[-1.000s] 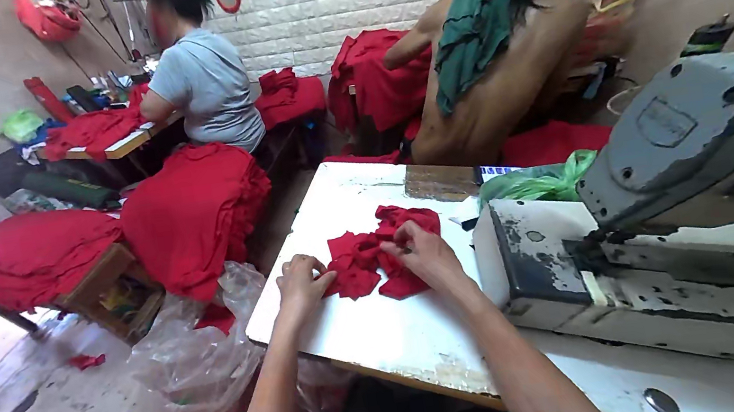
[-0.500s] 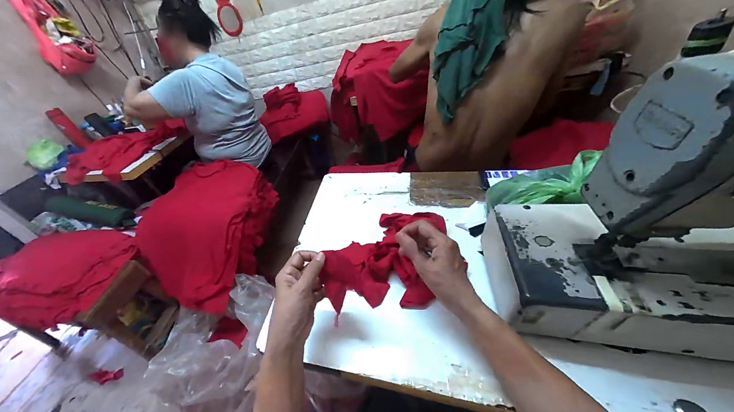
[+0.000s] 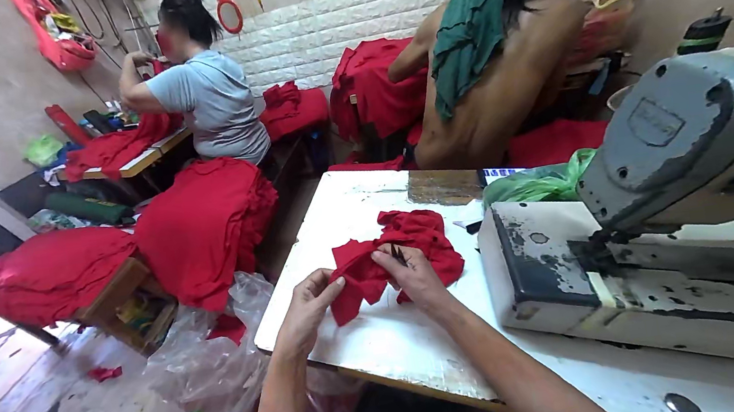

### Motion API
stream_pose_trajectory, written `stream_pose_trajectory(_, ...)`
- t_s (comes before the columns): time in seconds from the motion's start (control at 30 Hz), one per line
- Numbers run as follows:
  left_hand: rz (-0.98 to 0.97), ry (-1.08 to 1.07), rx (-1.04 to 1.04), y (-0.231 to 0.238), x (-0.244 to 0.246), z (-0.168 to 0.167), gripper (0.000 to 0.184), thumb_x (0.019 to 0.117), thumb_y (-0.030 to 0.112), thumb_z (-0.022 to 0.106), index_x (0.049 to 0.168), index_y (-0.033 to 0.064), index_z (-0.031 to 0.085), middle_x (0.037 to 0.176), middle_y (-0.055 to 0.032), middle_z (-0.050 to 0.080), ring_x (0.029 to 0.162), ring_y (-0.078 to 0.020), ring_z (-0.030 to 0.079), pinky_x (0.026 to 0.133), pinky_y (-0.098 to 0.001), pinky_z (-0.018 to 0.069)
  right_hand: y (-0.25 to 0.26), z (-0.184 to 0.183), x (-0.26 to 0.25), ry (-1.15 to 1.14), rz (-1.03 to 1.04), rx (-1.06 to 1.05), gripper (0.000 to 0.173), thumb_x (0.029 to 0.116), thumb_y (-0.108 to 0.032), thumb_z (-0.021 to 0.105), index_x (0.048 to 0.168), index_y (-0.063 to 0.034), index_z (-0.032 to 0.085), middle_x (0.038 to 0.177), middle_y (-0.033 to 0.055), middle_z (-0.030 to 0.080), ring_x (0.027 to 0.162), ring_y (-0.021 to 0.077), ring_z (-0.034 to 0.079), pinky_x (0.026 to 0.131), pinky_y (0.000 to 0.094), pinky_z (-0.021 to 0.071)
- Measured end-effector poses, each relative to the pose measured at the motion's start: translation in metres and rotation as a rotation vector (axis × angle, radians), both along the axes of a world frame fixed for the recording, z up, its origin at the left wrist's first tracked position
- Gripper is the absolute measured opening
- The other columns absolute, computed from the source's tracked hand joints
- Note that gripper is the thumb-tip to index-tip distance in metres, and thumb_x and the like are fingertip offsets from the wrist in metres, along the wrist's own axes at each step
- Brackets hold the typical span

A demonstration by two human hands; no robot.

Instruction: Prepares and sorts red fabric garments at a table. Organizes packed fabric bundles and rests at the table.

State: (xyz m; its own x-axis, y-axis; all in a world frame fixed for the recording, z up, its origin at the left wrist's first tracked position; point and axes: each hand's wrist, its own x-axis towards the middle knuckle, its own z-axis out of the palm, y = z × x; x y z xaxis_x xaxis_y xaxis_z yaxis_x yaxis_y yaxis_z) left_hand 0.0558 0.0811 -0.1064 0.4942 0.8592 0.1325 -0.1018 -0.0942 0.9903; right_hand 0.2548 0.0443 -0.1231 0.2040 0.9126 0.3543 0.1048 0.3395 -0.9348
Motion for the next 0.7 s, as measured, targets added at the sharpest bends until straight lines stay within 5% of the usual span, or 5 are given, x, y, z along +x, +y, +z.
stream_pose_trajectory(0.13,0.022,-0.037,-0.075,-0.001,-0.007,0.004,0.017,0.1063,0.008,0.048,0.1,0.0035,0.063,0.082,0.001,0.068,0.071,-0.007,0.067,0.07,-0.0261,0.0589,-0.002,0.008,0.006,0.279,0.022,-0.118,0.01,0.1009,-0.006,0.056,0.098,-0.0012,0.065,0.071,-0.0049,0.058,0.05,-0.0016,0.045,0.047,0.0142,0.039)
stream_pose_trajectory(0.3,0.045,-0.004,-0.127,0.001,-0.017,0.003,0.016,0.1043,0.007,0.053,0.094,0.0053,0.065,0.074,0.0029,0.067,0.059,-0.0022,0.06,0.056,-0.0186,0.0523,0.002,0.005,0.009,0.336,0.047,-0.16,0.024,0.1059,-0.01,0.051,0.084,-0.0064,0.06,0.061,-0.0062,0.053,0.045,-0.0018,0.042,0.043,0.0137,0.0365)
stream_pose_trajectory(0.57,-0.106,0.092,-0.068,0.008,-0.055,-0.002,0.015,0.0998,0.009,0.056,0.093,0.0088,0.068,0.077,0.0052,0.07,0.064,-0.0022,0.065,0.061,-0.0195,0.0554,0.005,0.003,0.011,0.361,0.037,-0.22,0.025,0.1066,-0.012,0.05,0.083,-0.0078,0.057,0.063,-0.0055,0.051,0.046,-0.0003,0.042,0.045,0.0146,0.0371)
stream_pose_trajectory(0.7,0.026,0.004,-0.026,0.011,-0.051,-0.003,0.018,0.1039,0.006,0.048,0.102,0.006,0.065,0.09,0.0039,0.07,0.085,-0.0053,0.067,0.085,-0.0272,0.0568,-0.003,0.005,0.018,0.132,0.273,-0.125,0.017,0.1019,-0.014,0.056,0.087,-0.0099,0.064,0.068,-0.01,0.056,0.055,-0.0033,0.047,0.051,0.0146,0.0389)
